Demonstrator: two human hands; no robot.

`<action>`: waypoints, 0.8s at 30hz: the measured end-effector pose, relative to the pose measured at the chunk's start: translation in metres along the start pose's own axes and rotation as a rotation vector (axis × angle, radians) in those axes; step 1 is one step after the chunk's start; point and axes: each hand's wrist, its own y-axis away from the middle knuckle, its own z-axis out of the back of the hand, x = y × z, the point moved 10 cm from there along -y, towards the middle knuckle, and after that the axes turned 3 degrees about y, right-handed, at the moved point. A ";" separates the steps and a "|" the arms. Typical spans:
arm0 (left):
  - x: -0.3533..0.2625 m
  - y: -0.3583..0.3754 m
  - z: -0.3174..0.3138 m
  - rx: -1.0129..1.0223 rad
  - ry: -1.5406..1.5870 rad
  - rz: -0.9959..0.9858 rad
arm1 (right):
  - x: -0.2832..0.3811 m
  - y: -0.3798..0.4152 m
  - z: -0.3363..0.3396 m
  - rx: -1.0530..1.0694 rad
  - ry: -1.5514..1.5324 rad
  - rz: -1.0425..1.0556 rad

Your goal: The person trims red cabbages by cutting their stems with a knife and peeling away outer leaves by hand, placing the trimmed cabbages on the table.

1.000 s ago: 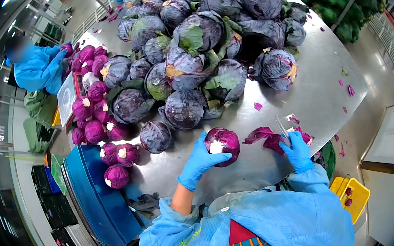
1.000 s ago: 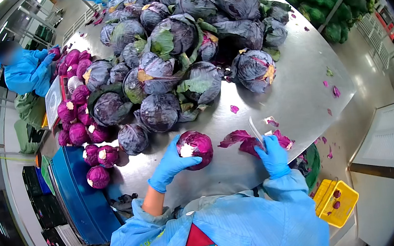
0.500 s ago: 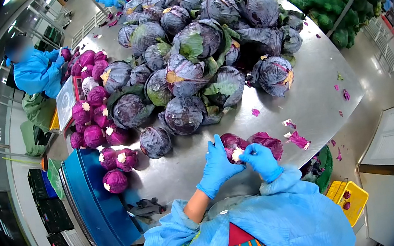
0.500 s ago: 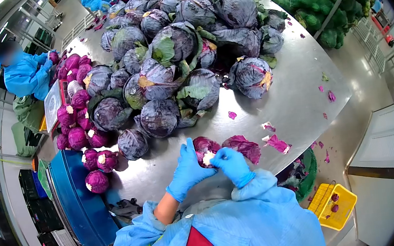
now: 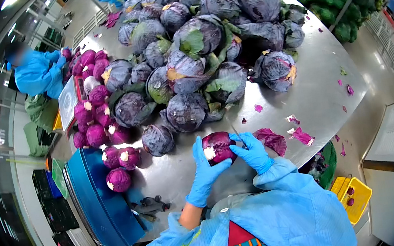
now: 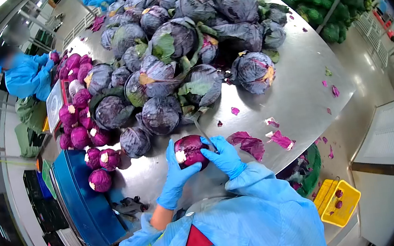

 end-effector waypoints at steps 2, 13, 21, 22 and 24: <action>0.003 -0.004 0.001 0.023 0.053 0.063 | 0.036 0.004 0.003 -0.008 0.161 0.123; -0.002 -0.030 -0.009 0.166 -0.114 0.092 | 0.046 -0.014 -0.007 0.120 0.775 0.477; -0.032 -0.031 -0.023 0.288 -0.299 0.004 | 0.028 -0.024 0.026 -0.033 0.645 0.434; -0.040 -0.030 -0.028 0.293 -0.376 -0.022 | 0.021 -0.027 0.035 -0.063 0.614 0.353; -0.048 -0.031 -0.039 0.312 -0.462 -0.037 | 0.013 -0.027 0.045 -0.114 0.649 0.342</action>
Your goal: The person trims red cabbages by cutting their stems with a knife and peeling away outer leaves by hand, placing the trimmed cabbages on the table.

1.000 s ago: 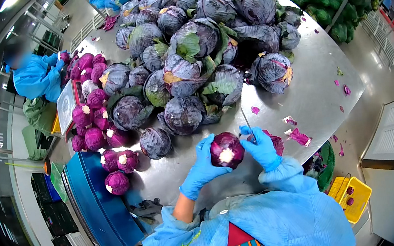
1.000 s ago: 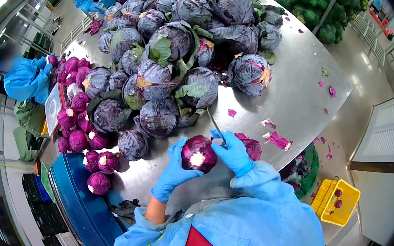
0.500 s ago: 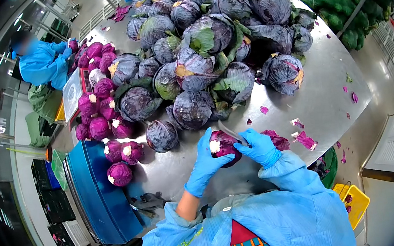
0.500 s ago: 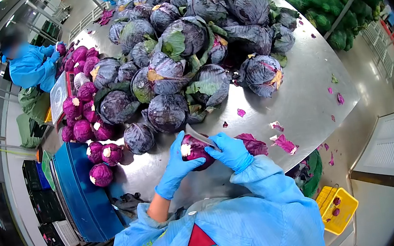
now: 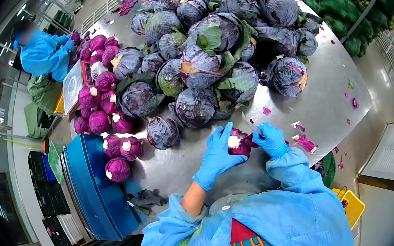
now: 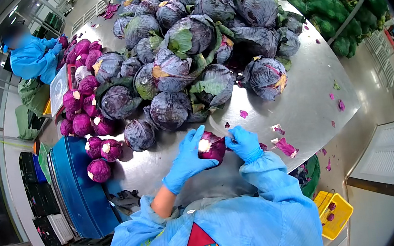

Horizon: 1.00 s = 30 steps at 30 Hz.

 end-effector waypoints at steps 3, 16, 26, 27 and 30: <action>-0.014 -0.012 -0.005 0.080 -0.062 0.015 | -0.013 0.005 0.012 -0.047 0.060 -0.013; -0.035 -0.027 -0.014 0.293 0.017 -0.287 | -0.134 0.001 0.106 -0.254 -0.165 -0.484; -0.020 -0.007 -0.005 0.100 -0.039 -0.166 | -0.031 0.034 -0.065 0.547 -1.077 -0.738; -0.022 -0.001 -0.005 0.014 -0.033 -0.117 | -0.032 0.039 -0.065 0.557 -1.080 -0.738; -0.025 0.009 -0.003 -0.198 -0.088 -0.041 | -0.035 0.030 -0.051 0.352 -0.565 -0.494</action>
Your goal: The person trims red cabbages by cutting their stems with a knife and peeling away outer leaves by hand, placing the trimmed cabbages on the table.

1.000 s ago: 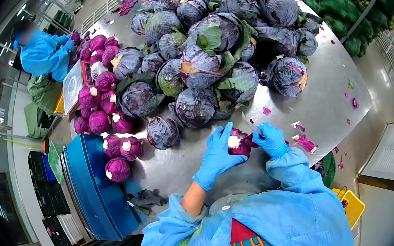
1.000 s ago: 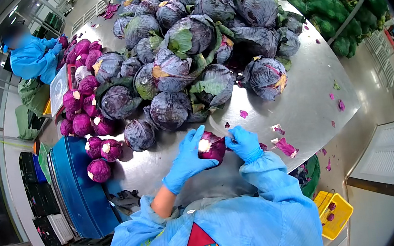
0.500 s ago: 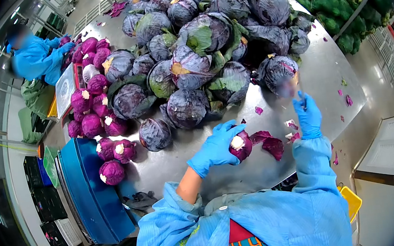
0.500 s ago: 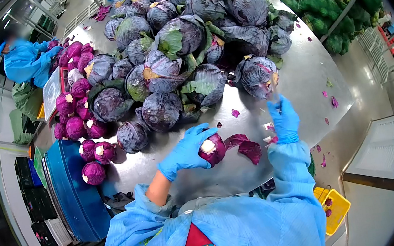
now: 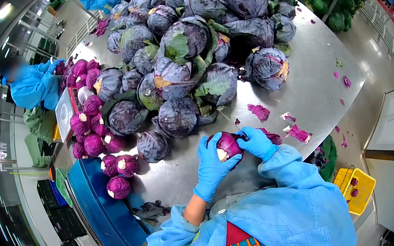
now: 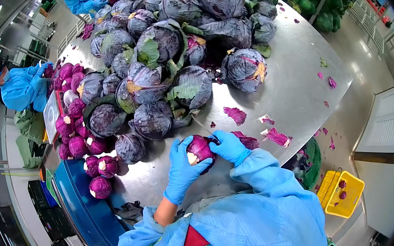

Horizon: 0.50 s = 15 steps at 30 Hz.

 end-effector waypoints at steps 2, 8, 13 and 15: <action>0.019 0.000 0.000 -0.023 0.169 0.035 | 0.005 0.005 0.015 -0.134 0.194 0.016; 0.136 0.015 -0.010 -0.094 1.172 0.553 | -0.077 0.039 0.086 -0.404 0.604 -0.057; 0.134 0.013 -0.002 -0.044 1.234 0.483 | -0.074 0.086 0.164 -0.575 0.784 -0.106; 0.113 0.003 0.003 0.077 0.928 0.314 | -0.040 0.086 0.156 -0.643 0.595 0.076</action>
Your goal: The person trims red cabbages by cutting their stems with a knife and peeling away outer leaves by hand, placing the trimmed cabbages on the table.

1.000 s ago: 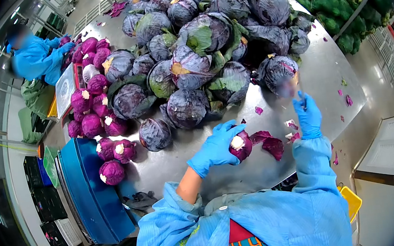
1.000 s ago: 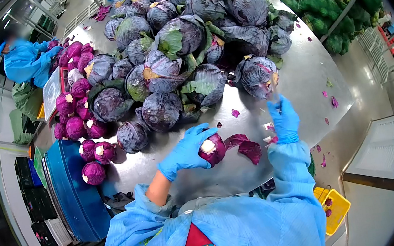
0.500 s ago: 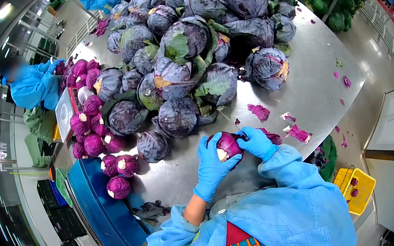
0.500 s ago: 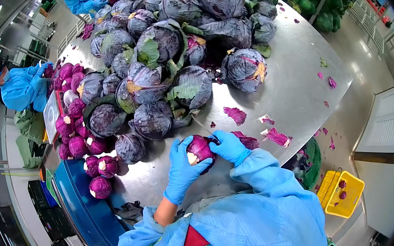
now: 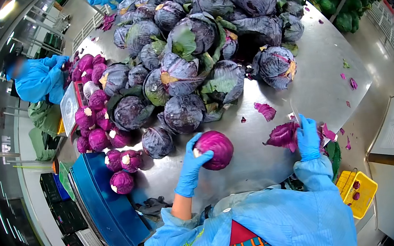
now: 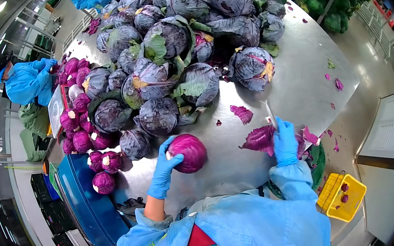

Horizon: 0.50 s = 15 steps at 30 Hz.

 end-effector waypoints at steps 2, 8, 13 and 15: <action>-0.027 0.001 -0.026 0.070 -0.477 -0.215 | 0.021 -0.003 -0.035 0.058 -0.303 -0.031; -0.035 0.026 -0.076 -0.098 -0.661 -0.219 | 0.035 -0.017 -0.132 0.203 -1.390 -0.599; -0.042 0.029 -0.104 -0.002 -0.859 -0.280 | -0.016 0.019 -0.099 -0.161 -1.310 -0.622; -0.045 0.030 -0.111 0.014 -0.941 -0.259 | -0.065 0.057 -0.076 -0.310 -1.247 -0.715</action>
